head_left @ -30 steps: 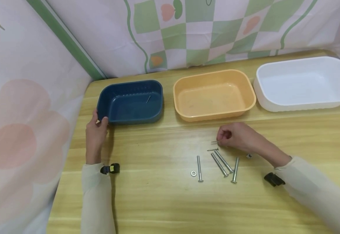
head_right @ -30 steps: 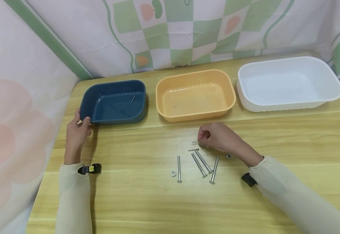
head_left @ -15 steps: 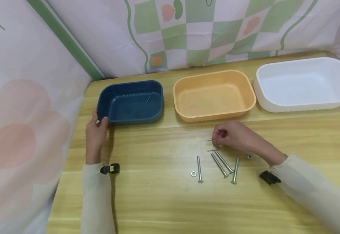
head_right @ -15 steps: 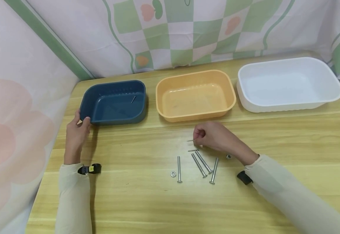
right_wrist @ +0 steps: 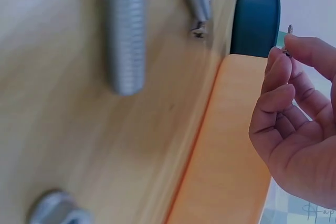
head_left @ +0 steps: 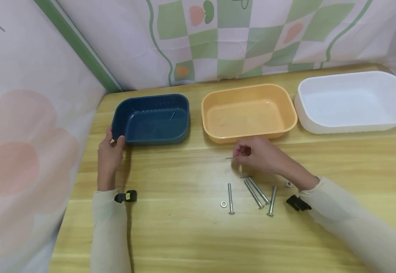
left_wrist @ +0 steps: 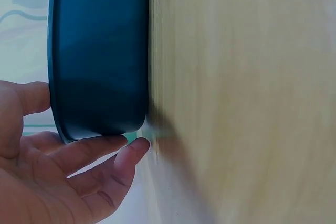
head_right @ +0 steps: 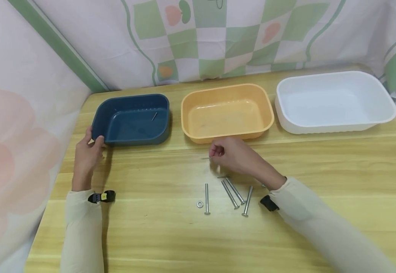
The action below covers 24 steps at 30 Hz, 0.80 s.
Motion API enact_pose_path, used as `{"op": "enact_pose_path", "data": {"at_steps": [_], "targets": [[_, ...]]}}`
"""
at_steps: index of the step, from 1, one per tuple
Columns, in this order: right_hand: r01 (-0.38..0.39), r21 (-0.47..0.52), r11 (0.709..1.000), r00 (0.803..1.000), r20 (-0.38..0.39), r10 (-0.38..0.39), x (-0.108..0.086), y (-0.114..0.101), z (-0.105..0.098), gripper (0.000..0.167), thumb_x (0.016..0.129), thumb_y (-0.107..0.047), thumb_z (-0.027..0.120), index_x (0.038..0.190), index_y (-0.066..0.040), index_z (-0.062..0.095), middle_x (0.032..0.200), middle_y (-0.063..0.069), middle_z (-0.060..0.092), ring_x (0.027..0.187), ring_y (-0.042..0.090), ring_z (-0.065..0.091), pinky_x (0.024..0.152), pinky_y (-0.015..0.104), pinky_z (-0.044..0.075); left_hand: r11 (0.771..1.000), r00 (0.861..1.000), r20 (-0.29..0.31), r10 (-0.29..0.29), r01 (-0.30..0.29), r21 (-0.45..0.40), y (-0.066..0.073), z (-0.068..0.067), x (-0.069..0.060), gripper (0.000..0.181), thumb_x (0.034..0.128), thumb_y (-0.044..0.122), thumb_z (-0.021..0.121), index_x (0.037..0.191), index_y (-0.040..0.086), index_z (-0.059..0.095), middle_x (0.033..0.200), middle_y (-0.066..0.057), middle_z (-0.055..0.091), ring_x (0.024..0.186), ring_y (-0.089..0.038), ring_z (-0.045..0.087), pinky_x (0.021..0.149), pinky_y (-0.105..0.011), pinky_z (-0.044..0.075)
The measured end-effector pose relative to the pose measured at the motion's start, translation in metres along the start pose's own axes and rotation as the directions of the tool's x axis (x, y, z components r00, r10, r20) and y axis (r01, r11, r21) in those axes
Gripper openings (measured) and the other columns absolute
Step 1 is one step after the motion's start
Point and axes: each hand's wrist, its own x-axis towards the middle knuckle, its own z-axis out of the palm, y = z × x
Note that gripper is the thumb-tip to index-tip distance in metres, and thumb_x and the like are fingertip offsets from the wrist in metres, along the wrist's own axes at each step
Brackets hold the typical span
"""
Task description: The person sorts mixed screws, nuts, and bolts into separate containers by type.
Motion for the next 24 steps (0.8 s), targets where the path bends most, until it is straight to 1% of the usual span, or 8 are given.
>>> {"op": "enact_pose_path", "data": {"at_steps": [6,11,13,16,19,21,24], "targets": [[0.002,0.002,1.0,1.0,-0.013,-0.002,0.007,-0.009,-0.001,0.006,0.086,-0.003,0.074,0.087,-0.008,0.072,0.077,-0.003,0.064,0.073,0.017,0.058,0.067,0.03,0.05,1.0,1.0,-0.004,0.01,-0.01,0.002,-0.001,0.0,0.0,0.064,0.1052,0.031,0.048,0.16,0.014,0.02,0.149,-0.022,0.042,0.124,-0.027,0.055,0.072,-0.021,0.043],[0.028,0.018,0.999,0.999,-0.028,-0.028,0.013,-0.015,0.002,0.007,0.086,-0.004,0.075,0.085,-0.009,0.071,0.076,-0.003,0.064,0.072,0.017,0.059,0.066,0.029,0.05,1.0,1.0,0.001,0.008,-0.008,-0.018,-0.001,0.002,0.0,0.064,0.1049,0.031,0.048,0.161,0.015,0.02,0.143,-0.023,0.05,0.119,-0.029,0.058,0.067,-0.021,0.044],[0.039,0.034,0.999,0.999,-0.027,-0.038,0.016,-0.017,0.003,0.007,0.086,-0.004,0.075,0.085,-0.009,0.071,0.076,-0.003,0.064,0.072,0.016,0.059,0.066,0.029,0.05,1.0,1.0,-0.004,0.005,-0.005,-0.015,0.0,0.003,0.0,0.064,0.1047,0.032,0.048,0.16,0.015,0.021,0.142,-0.023,0.051,0.119,-0.029,0.058,0.068,-0.021,0.044],[0.041,0.054,0.998,0.999,-0.02,-0.04,0.021,-0.021,0.006,0.007,0.086,-0.004,0.076,0.086,-0.009,0.071,0.076,-0.002,0.065,0.072,0.017,0.059,0.066,0.029,0.05,1.0,1.0,-0.011,0.001,-0.002,-0.009,0.0,0.003,-0.001,0.064,0.1047,0.031,0.049,0.16,0.015,0.021,0.145,-0.023,0.047,0.122,-0.027,0.057,0.073,-0.024,0.045],[0.041,0.064,0.997,0.999,-0.013,-0.04,0.024,-0.025,0.008,0.006,0.087,-0.004,0.076,0.086,-0.009,0.071,0.076,-0.002,0.065,0.072,0.017,0.059,0.066,0.03,0.05,1.0,1.0,-0.009,-0.002,0.002,0.0,0.001,0.003,-0.001,0.064,0.1049,0.031,0.049,0.16,0.014,0.021,0.15,-0.021,0.042,0.127,-0.027,0.054,0.085,-0.032,0.047],[0.04,0.07,0.997,0.999,-0.01,-0.04,0.026,-0.027,0.009,0.006,0.087,-0.004,0.075,0.086,-0.008,0.071,0.076,-0.001,0.065,0.072,0.017,0.059,0.066,0.03,0.05,1.0,1.0,-0.01,-0.003,0.003,-0.002,0.001,0.004,0.0,0.064,0.1049,0.03,0.049,0.16,0.014,0.022,0.151,-0.021,0.039,0.129,-0.027,0.052,0.093,-0.038,0.046],[0.047,0.079,0.996,0.999,-0.009,-0.046,0.028,-0.029,0.01,0.005,0.088,-0.005,0.075,0.086,-0.007,0.071,0.076,-0.001,0.064,0.072,0.017,0.058,0.066,0.029,0.049,1.0,1.0,-0.011,-0.004,0.004,-0.004,0.001,0.004,-0.001,0.064,0.1048,0.03,0.049,0.16,0.013,0.022,0.151,-0.021,0.039,0.129,-0.027,0.052,0.099,-0.043,0.044]]}}
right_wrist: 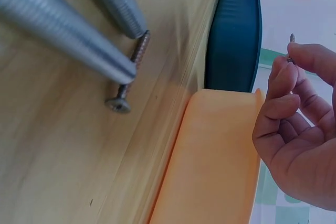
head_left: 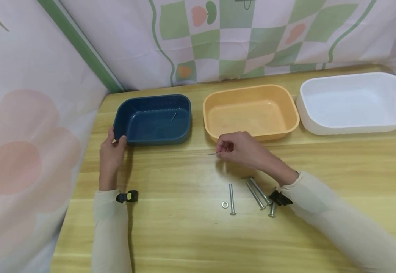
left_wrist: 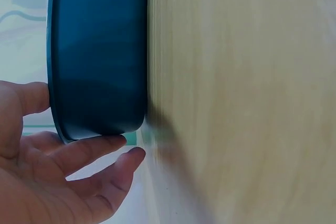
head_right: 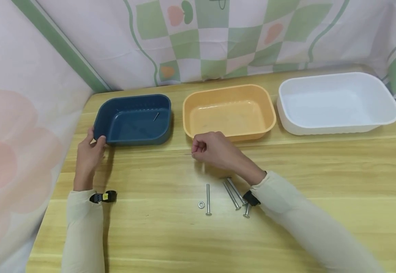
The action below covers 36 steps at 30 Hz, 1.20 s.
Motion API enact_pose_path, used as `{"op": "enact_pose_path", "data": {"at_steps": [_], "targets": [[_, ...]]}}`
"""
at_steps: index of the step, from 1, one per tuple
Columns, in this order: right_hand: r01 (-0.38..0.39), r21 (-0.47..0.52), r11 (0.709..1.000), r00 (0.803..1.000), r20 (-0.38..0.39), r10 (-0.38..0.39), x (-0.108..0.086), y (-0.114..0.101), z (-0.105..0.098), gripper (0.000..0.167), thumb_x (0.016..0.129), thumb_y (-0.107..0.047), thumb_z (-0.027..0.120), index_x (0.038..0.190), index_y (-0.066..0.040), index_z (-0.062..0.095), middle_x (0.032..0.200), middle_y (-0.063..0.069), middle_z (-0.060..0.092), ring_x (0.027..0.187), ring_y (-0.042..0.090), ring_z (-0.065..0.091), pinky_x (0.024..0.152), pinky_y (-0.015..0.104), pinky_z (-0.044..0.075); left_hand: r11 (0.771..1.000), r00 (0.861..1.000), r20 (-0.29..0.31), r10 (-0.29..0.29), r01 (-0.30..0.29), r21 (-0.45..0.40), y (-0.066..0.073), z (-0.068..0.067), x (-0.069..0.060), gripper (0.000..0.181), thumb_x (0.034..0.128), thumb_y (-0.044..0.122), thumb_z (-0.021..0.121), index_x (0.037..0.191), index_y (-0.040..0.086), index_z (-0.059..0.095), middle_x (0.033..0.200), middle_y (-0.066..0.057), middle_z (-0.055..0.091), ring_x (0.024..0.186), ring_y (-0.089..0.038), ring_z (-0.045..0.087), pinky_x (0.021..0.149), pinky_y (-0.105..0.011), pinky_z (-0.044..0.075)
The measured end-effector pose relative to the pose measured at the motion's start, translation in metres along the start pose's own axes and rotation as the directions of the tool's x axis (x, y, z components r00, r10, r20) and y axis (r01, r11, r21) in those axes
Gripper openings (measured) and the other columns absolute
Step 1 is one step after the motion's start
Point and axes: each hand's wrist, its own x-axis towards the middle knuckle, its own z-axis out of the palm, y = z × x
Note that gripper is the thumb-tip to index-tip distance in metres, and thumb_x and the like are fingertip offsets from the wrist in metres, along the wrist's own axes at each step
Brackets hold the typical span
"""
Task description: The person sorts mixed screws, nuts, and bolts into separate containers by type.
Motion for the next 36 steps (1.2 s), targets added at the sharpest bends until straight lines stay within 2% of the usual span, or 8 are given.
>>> {"op": "enact_pose_path", "data": {"at_steps": [12,23,32,36], "targets": [[0.027,0.04,0.999,0.999,-0.028,-0.026,0.01,-0.006,0.005,0.003,0.086,-0.007,0.073,0.087,-0.007,0.071,0.079,-0.001,0.066,0.076,0.017,0.06,0.072,0.032,0.05,1.0,1.0,0.009,0.017,-0.017,0.018,0.0,0.0,-0.002,0.065,0.105,0.033,0.047,0.161,0.014,0.018,0.15,-0.023,0.04,0.13,-0.03,0.05,0.097,-0.045,0.044],[0.019,-0.013,1.0,0.996,-0.087,-0.02,0.019,-0.015,0.008,0.002,0.085,-0.007,0.072,0.085,-0.008,0.07,0.076,-0.001,0.064,0.073,0.017,0.057,0.069,0.034,0.046,0.999,1.0,-0.013,0.026,-0.025,0.023,-0.001,0.002,-0.002,0.065,0.1049,0.031,0.048,0.16,0.011,0.02,0.151,-0.024,0.038,0.13,-0.033,0.05,0.102,-0.047,0.042],[-0.013,-0.031,0.999,0.993,-0.114,0.009,0.02,-0.021,0.005,0.002,0.085,-0.008,0.072,0.085,-0.007,0.07,0.076,-0.001,0.065,0.072,0.018,0.058,0.069,0.034,0.046,0.999,0.999,-0.001,0.043,-0.043,-0.004,0.004,0.012,-0.001,0.064,0.1052,0.029,0.049,0.16,0.01,0.021,0.154,-0.023,0.033,0.131,-0.033,0.048,0.102,-0.046,0.042],[-0.001,-0.013,1.0,0.991,-0.134,-0.001,0.021,-0.021,0.004,0.001,0.085,-0.007,0.072,0.084,-0.007,0.07,0.076,-0.001,0.065,0.073,0.018,0.057,0.071,0.034,0.046,1.0,1.0,0.014,0.026,-0.026,-0.005,0.005,0.013,-0.001,0.066,0.1051,0.032,0.049,0.16,0.013,0.019,0.156,-0.021,0.031,0.133,-0.032,0.047,0.102,-0.046,0.043]]}}
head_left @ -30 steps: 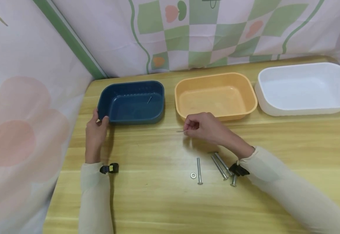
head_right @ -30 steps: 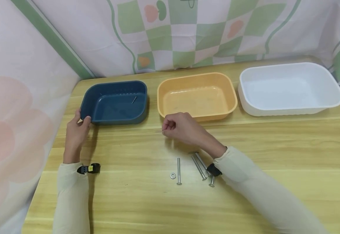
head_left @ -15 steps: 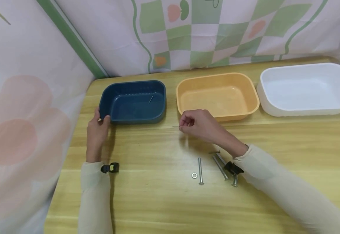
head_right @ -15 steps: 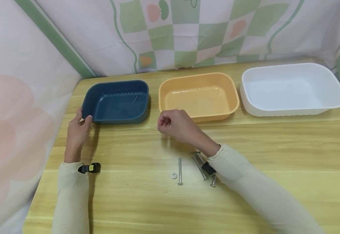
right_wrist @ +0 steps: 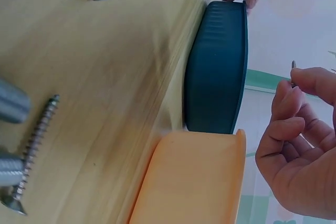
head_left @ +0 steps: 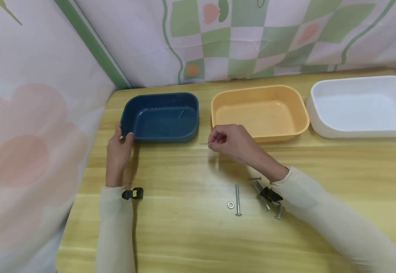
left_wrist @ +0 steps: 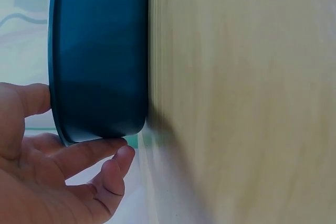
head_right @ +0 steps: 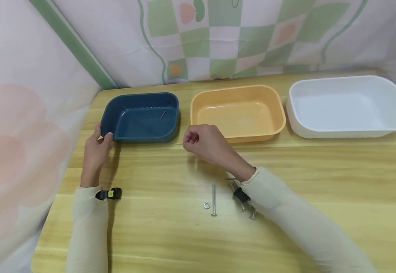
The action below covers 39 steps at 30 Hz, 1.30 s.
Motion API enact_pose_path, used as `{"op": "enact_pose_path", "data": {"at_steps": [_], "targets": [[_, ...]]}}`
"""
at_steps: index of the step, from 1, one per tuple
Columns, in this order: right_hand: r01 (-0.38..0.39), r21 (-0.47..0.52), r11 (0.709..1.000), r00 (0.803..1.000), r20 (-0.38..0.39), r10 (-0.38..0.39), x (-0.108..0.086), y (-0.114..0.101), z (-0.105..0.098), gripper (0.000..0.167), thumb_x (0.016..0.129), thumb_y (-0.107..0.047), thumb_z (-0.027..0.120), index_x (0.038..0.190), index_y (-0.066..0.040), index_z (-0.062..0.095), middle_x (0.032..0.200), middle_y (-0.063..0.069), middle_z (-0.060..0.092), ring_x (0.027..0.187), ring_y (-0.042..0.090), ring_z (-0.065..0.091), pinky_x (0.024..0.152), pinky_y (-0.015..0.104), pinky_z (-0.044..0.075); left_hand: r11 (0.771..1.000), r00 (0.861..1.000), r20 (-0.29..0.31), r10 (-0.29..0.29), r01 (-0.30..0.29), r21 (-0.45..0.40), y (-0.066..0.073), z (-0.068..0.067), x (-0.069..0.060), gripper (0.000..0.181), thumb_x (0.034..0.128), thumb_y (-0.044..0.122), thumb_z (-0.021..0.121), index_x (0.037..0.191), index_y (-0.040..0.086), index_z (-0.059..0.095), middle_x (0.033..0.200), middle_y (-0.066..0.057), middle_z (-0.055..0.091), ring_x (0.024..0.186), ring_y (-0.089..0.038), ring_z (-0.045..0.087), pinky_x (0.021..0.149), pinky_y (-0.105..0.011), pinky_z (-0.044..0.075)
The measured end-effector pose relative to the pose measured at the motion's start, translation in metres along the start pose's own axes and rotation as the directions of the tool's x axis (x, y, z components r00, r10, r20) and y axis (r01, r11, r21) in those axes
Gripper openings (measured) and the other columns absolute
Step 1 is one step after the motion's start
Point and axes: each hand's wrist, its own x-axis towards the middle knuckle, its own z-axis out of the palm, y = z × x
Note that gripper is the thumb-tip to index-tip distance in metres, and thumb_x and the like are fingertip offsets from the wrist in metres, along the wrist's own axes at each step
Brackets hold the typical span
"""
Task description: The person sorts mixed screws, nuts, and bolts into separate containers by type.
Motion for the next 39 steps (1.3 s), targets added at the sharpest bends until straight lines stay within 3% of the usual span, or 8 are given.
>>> {"op": "enact_pose_path", "data": {"at_steps": [8,13,19,28,35,39], "targets": [[0.016,0.003,1.0,1.0,-0.02,-0.016,0.007,-0.004,0.002,0.005,0.084,-0.007,0.07,0.082,-0.011,0.07,0.075,-0.001,0.065,0.073,0.017,0.058,0.071,0.033,0.046,1.0,1.0,0.009,0.012,-0.012,0.012,-0.002,-0.002,-0.001,0.065,0.1053,0.03,0.049,0.161,0.012,0.019,0.156,-0.021,0.03,0.132,-0.034,0.048,0.101,-0.048,0.043],[-0.005,0.024,1.0,1.0,0.008,0.005,0.012,-0.006,0.004,0.004,0.085,-0.01,0.071,0.086,-0.006,0.071,0.076,0.0,0.064,0.074,0.017,0.057,0.068,0.032,0.045,1.0,1.0,0.018,0.002,-0.002,-0.001,-0.004,-0.002,-0.002,0.067,0.1048,0.033,0.049,0.161,0.014,0.019,0.157,-0.02,0.03,0.132,-0.033,0.048,0.101,-0.048,0.043],[-0.008,0.071,0.997,0.999,0.04,0.006,0.02,-0.01,0.01,0.004,0.086,-0.009,0.073,0.085,-0.007,0.07,0.078,0.001,0.065,0.075,0.018,0.058,0.067,0.032,0.045,1.0,1.0,0.01,-0.011,0.011,0.012,-0.006,-0.007,-0.005,0.068,0.1045,0.037,0.047,0.161,0.016,0.017,0.157,-0.019,0.03,0.133,-0.032,0.047,0.103,-0.048,0.042],[-0.039,0.051,0.998,0.996,0.083,0.035,0.033,-0.016,0.011,0.004,0.088,-0.008,0.069,0.086,-0.009,0.072,0.077,0.001,0.066,0.074,0.019,0.057,0.068,0.033,0.044,1.0,1.0,0.011,-0.003,0.003,0.024,-0.003,-0.005,-0.004,0.068,0.105,0.035,0.048,0.161,0.014,0.017,0.151,-0.023,0.04,0.128,-0.031,0.052,0.096,-0.047,0.046],[-0.094,0.043,0.995,0.989,0.115,0.089,0.042,-0.019,0.011,0.005,0.089,-0.009,0.068,0.086,-0.011,0.073,0.08,0.005,0.069,0.072,0.02,0.056,0.069,0.034,0.044,0.999,1.0,0.019,0.004,-0.005,0.032,0.001,-0.002,-0.003,0.066,0.1057,0.035,0.047,0.161,0.015,0.016,0.14,-0.024,0.053,0.093,-0.036,0.069,0.083,-0.041,0.05],[-0.081,-0.003,0.997,0.993,0.09,0.081,0.05,-0.019,0.012,0.006,0.088,-0.01,0.068,0.084,-0.011,0.072,0.081,0.004,0.07,0.075,0.019,0.058,0.074,0.034,0.045,1.0,1.0,0.018,-0.002,0.002,0.027,0.003,-0.001,-0.002,0.066,0.1057,0.034,0.047,0.161,0.015,0.017,0.141,-0.024,0.052,0.093,-0.035,0.069,0.084,-0.038,0.049]]}}
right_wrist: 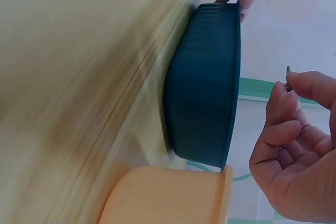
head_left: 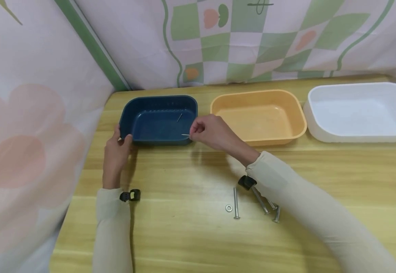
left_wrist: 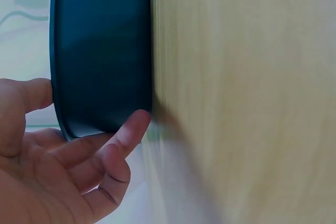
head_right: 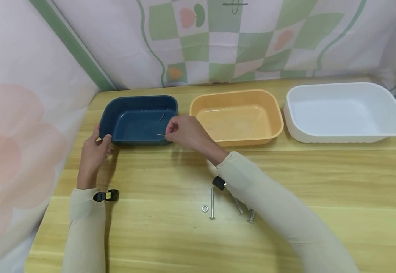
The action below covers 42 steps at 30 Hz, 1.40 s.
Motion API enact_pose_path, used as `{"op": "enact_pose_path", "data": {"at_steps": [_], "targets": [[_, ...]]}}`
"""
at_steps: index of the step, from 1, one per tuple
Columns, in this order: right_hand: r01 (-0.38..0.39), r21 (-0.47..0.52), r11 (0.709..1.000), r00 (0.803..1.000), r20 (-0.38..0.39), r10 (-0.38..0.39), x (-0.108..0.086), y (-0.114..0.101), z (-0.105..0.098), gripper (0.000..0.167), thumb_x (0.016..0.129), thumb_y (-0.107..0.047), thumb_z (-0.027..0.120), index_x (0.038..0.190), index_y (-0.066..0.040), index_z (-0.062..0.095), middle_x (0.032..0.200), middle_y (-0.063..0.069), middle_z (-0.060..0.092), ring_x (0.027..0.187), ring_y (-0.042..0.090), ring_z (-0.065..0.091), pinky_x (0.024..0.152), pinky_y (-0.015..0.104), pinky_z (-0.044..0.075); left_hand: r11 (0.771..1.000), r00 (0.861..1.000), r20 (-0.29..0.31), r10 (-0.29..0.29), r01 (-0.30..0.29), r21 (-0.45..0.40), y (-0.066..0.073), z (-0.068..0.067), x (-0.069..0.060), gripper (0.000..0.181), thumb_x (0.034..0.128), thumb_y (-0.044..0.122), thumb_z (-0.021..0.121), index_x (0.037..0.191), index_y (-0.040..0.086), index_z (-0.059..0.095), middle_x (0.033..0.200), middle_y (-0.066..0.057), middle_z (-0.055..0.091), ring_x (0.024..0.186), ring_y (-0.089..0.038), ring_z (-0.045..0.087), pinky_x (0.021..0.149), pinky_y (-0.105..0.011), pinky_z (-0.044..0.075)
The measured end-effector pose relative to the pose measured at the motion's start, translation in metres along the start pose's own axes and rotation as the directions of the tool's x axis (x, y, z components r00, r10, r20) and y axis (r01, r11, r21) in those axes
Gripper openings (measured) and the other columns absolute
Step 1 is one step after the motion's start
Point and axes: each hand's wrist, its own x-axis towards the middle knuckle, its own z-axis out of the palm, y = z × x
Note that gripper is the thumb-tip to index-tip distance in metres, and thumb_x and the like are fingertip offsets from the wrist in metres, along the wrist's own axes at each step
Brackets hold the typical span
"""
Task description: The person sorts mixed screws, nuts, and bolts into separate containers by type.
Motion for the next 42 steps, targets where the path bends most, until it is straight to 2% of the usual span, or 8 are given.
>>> {"op": "enact_pose_path", "data": {"at_steps": [6,15,19,26,29,36,42], "targets": [[-0.002,-0.062,0.998,1.0,-0.027,0.001,0.01,0.003,0.002,0.004,0.086,-0.009,0.067,0.085,-0.009,0.071,0.08,0.0,0.068,0.076,0.019,0.059,0.075,0.034,0.046,1.0,1.0,-0.009,-0.007,0.006,-0.014,-0.001,0.003,0.002,0.066,0.1053,0.032,0.049,0.161,0.014,0.018,0.141,-0.024,0.051,0.093,-0.034,0.068,0.079,-0.033,0.05],[-0.007,-0.066,0.998,0.999,-0.034,0.005,0.017,0.004,0.005,0.004,0.087,-0.011,0.068,0.085,-0.009,0.071,0.081,0.001,0.068,0.077,0.019,0.06,0.075,0.034,0.046,1.0,1.0,-0.015,0.002,-0.002,-0.017,0.0,0.005,0.002,0.066,0.105,0.032,0.05,0.161,0.013,0.02,0.144,-0.023,0.049,0.098,-0.033,0.068,0.077,-0.032,0.05],[-0.003,-0.063,0.998,1.0,-0.029,0.001,0.02,0.004,0.008,0.004,0.087,-0.01,0.069,0.084,-0.008,0.071,0.08,0.002,0.069,0.077,0.018,0.059,0.074,0.033,0.046,1.0,1.0,-0.018,-0.004,0.004,-0.027,0.0,0.005,0.001,0.066,0.1048,0.032,0.05,0.161,0.014,0.02,0.146,-0.022,0.047,0.099,-0.032,0.067,0.074,-0.028,0.05],[-0.012,-0.09,0.996,0.999,-0.039,0.008,0.023,0.002,0.009,0.005,0.087,-0.013,0.069,0.084,-0.01,0.071,0.082,0.001,0.069,0.078,0.018,0.06,0.074,0.033,0.047,0.999,1.0,-0.011,-0.01,0.01,-0.046,0.0,0.006,-0.001,0.065,0.1053,0.031,0.05,0.161,0.014,0.02,0.153,-0.019,0.038,0.109,-0.031,0.065,0.085,-0.038,0.052],[-0.021,-0.097,0.995,0.999,-0.052,0.016,0.024,0.001,0.008,0.005,0.088,-0.013,0.069,0.085,-0.01,0.071,0.083,0.001,0.069,0.078,0.019,0.061,0.075,0.034,0.047,0.999,1.0,-0.015,-0.006,0.006,-0.046,0.001,0.007,-0.002,0.065,0.1052,0.032,0.05,0.161,0.014,0.02,0.152,-0.019,0.039,0.107,-0.031,0.066,0.085,-0.038,0.051],[-0.03,-0.086,0.996,0.998,-0.064,0.025,0.027,0.002,0.012,0.005,0.088,-0.011,0.069,0.084,-0.009,0.071,0.083,0.002,0.069,0.076,0.019,0.061,0.073,0.033,0.048,0.998,1.0,-0.018,-0.021,0.02,-0.053,0.003,0.008,-0.002,0.065,0.1054,0.031,0.05,0.161,0.015,0.02,0.15,-0.021,0.042,0.1,-0.032,0.069,0.074,-0.028,0.051],[-0.026,-0.081,0.996,0.997,-0.073,0.02,0.026,0.002,0.015,0.005,0.088,-0.012,0.069,0.084,-0.009,0.071,0.083,0.002,0.069,0.077,0.018,0.062,0.074,0.033,0.049,0.999,1.0,-0.013,-0.027,0.026,-0.046,0.004,0.007,-0.003,0.065,0.1051,0.032,0.049,0.161,0.017,0.02,0.151,-0.02,0.04,0.104,-0.03,0.068,0.079,-0.031,0.051]]}}
